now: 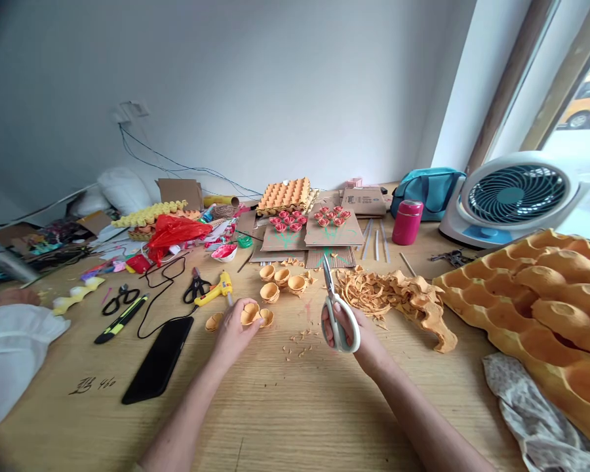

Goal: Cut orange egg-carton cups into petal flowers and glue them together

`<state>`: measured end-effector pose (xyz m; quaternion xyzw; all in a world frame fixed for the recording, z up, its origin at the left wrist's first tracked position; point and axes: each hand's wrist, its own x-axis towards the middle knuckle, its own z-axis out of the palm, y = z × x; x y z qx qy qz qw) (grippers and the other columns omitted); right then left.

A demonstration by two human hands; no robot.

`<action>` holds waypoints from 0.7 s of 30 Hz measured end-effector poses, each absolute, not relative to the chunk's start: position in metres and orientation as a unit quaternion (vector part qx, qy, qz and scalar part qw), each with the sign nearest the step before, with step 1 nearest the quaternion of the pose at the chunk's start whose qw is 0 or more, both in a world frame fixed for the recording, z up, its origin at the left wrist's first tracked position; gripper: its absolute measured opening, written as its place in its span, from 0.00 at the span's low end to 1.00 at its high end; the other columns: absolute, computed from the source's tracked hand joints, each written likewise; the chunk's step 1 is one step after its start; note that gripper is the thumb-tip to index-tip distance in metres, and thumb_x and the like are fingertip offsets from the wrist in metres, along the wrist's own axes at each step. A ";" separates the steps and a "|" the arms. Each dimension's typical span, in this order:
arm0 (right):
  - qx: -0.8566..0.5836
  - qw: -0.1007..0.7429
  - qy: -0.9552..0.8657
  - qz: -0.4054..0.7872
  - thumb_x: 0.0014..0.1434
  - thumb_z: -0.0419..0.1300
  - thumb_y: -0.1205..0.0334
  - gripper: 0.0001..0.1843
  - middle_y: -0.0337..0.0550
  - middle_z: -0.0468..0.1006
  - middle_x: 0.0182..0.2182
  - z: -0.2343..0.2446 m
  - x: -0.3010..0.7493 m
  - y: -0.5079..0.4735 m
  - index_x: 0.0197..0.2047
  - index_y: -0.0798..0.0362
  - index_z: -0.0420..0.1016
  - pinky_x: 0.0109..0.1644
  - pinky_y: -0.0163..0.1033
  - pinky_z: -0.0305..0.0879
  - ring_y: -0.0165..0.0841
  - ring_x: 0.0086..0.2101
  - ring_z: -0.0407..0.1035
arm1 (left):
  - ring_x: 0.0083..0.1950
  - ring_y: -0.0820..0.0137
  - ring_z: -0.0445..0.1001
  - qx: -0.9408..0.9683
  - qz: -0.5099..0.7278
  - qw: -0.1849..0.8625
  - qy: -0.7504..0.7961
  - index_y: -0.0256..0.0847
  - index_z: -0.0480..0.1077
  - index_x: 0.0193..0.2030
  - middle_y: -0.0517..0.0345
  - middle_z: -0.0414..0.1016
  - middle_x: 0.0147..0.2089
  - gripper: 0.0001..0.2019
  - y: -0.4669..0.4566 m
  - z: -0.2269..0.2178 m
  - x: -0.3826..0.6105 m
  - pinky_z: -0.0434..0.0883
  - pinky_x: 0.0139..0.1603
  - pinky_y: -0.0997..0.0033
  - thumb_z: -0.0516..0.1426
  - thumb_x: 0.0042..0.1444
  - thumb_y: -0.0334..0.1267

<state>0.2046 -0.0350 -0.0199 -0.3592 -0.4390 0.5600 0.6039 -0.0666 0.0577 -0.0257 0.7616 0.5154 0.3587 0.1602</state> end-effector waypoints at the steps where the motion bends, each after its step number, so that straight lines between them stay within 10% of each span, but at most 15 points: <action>1: -0.361 0.601 -0.440 0.560 0.61 0.59 0.37 0.24 0.37 0.69 0.20 -0.021 0.205 -0.035 0.35 0.53 0.73 0.21 0.34 0.58 0.28 0.19 0.62 | 0.52 0.57 0.71 0.775 0.339 0.133 0.516 0.45 0.68 0.46 0.54 0.76 0.47 0.13 0.056 -0.026 -0.065 0.65 0.54 0.56 0.61 0.53 0.37; 14: -0.378 0.570 -0.461 0.565 0.64 0.57 0.39 0.23 0.38 0.71 0.21 -0.031 0.205 -0.035 0.38 0.53 0.73 0.24 0.35 0.56 0.29 0.20 0.63 | 0.51 0.53 0.68 0.800 0.192 -0.013 0.568 0.43 0.71 0.45 0.51 0.74 0.46 0.19 0.050 -0.021 -0.049 0.61 0.48 0.57 0.67 0.50 0.50; 21: -0.380 0.566 -0.464 0.565 0.63 0.58 0.39 0.23 0.39 0.71 0.21 -0.033 0.206 -0.034 0.38 0.53 0.73 0.24 0.35 0.56 0.29 0.20 0.64 | 0.52 0.57 0.68 0.821 0.225 -0.006 0.525 0.45 0.72 0.43 0.54 0.75 0.47 0.08 0.042 -0.022 -0.053 0.60 0.48 0.59 0.62 0.57 0.40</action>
